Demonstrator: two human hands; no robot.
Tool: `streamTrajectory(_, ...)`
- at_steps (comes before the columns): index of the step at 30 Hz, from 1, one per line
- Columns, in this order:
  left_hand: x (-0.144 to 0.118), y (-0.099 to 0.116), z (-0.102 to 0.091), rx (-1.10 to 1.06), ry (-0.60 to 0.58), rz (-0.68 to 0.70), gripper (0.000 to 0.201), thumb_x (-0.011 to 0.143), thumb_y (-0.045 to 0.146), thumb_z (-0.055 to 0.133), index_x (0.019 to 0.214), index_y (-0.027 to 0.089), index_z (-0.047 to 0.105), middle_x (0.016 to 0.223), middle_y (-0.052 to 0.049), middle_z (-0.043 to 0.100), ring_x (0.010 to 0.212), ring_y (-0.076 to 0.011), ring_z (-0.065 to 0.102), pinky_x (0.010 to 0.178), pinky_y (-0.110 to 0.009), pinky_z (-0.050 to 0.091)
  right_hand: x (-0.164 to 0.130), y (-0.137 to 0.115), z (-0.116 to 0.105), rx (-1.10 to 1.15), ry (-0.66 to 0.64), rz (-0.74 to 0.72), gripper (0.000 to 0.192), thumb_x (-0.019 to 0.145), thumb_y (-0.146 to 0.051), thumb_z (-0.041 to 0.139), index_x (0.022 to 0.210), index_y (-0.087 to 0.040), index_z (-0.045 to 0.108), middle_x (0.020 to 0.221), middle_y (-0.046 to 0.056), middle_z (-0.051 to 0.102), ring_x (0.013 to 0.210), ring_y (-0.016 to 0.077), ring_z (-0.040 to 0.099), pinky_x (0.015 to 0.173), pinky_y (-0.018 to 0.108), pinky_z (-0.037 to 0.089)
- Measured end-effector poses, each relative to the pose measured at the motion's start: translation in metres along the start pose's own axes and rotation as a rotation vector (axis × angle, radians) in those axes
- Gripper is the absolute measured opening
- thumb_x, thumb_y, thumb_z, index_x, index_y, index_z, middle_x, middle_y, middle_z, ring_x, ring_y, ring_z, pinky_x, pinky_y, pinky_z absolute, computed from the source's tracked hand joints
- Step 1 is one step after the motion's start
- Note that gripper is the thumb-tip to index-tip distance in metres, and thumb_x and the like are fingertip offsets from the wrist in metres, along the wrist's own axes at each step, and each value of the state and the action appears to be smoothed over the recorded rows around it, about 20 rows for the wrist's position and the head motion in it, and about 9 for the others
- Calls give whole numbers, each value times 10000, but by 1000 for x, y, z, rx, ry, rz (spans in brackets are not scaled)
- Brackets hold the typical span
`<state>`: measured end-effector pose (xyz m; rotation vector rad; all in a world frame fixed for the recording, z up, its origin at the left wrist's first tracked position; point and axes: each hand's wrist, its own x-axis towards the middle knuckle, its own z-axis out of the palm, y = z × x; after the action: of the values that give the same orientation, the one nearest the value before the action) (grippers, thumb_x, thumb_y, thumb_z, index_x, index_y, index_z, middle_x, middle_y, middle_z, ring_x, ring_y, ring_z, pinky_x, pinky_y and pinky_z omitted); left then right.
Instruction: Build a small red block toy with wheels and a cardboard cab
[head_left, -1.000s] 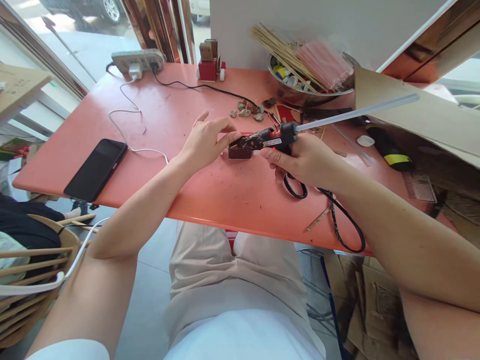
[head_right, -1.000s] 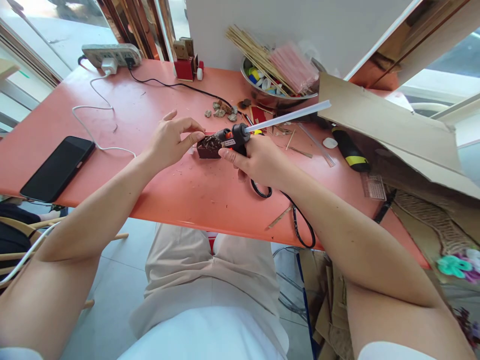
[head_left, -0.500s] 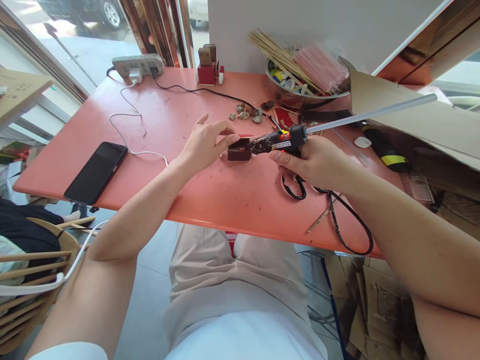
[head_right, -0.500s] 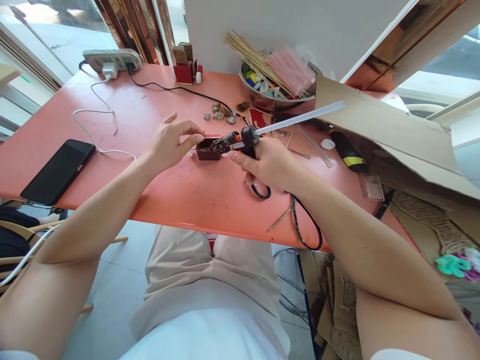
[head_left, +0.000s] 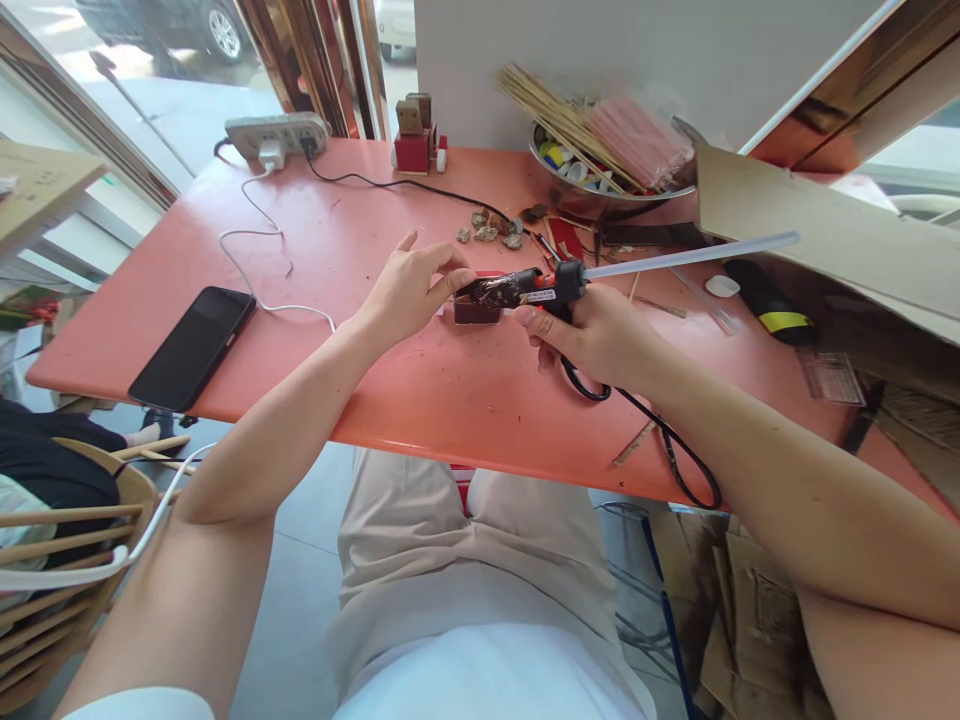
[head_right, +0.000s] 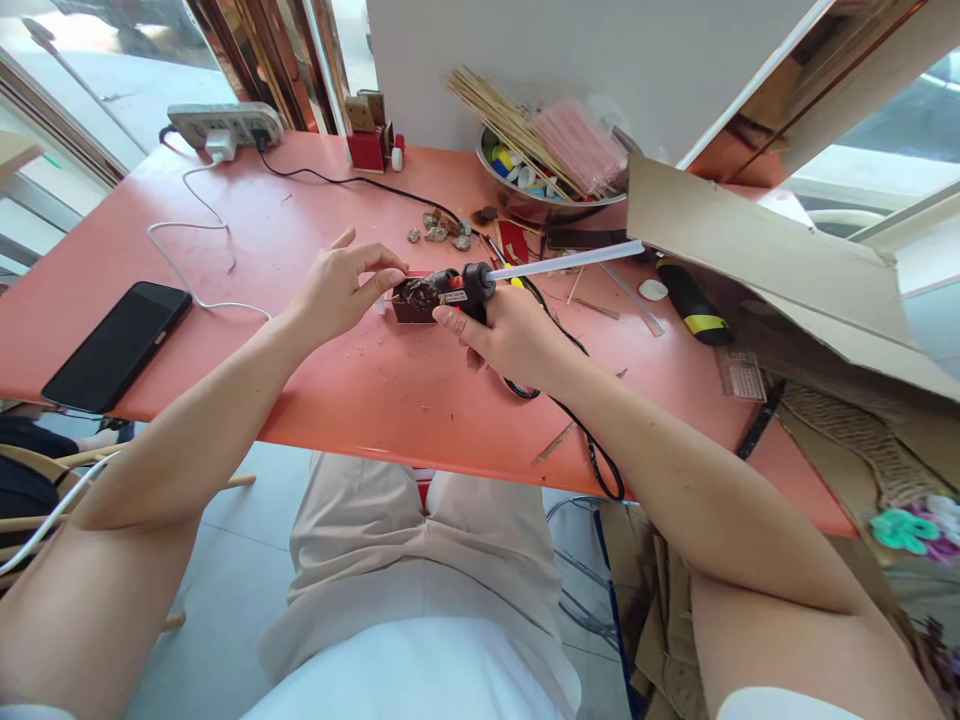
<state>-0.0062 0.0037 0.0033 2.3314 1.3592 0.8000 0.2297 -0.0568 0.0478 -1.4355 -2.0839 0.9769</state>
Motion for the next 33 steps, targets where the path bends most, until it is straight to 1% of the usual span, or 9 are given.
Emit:
streamTrajectory(5,1,-2,0,6,-2,1,225,1040,386,557,1031,264,746,1042,9,835,1001,-224,767,1391,-668,191,3,-1,2,-46,7,-32,425,990,-456,686,643,-256,542,490,-5,647,542,186,677,643,283,515)
streamTrajectory(8,2,-3,0,10,-2,-6,223,1036,384,562,1032,260,748,1025,13,831,980,-218,767,1394,-655,187,3,-3,2,-99,28,-46,471,1002,-489,666,611,-259,542,485,10,643,591,211,701,667,300,516)
streamTrajectory(12,2,-2,-1,-15,-3,-4,234,1025,383,555,1010,269,759,1006,27,830,949,-206,762,1401,-643,189,5,-4,2,-132,35,-48,474,1005,-453,651,588,-264,528,493,21,640,666,241,739,704,317,521)
streamTrajectory(15,1,-2,0,-18,11,-7,246,1019,377,549,1000,272,771,992,31,826,948,-201,764,1405,-631,192,9,3,6,-155,75,-75,477,992,-493,657,587,-278,526,488,25,622,694,274,744,734,352,526)
streamTrajectory(19,1,-3,2,-14,30,-2,254,1026,390,554,1008,267,776,975,33,823,939,-198,764,1400,-626,213,18,21,16,-197,144,-125,518,989,-588,622,567,-300,530,457,45,560,705,318,727,738,401,521)
streamTrajectory(23,2,-3,2,-10,32,2,262,1039,388,547,1006,249,766,959,26,824,899,-193,758,1392,-640,218,23,31,22,-273,186,-139,418,989,-569,612,696,-273,648,503,44,584,686,308,696,718,387,489)
streamTrajectory(26,2,-3,1,-12,25,-2,267,1046,391,539,992,248,758,971,22,826,887,-189,756,1391,-638,225,22,25,20,-352,210,-112,375,982,-562,631,784,-249,688,582,55,630,668,294,664,684,374,437)
streamTrajectory(30,3,-3,0,-22,31,4,288,1046,404,524,975,260,762,960,28,827,865,-182,749,1390,-629,239,15,11,13,-376,148,-126,393,1012,-572,603,850,-233,715,733,110,718,826,346,707,747,393,465)
streamTrajectory(33,4,-3,0,-25,32,6,297,1046,409,522,965,257,764,934,35,819,843,-169,736,1392,-607,254,12,6,9,-398,127,-150,387,1027,-583,590,909,-237,716,845,138,767,947,375,728,797,407,489)
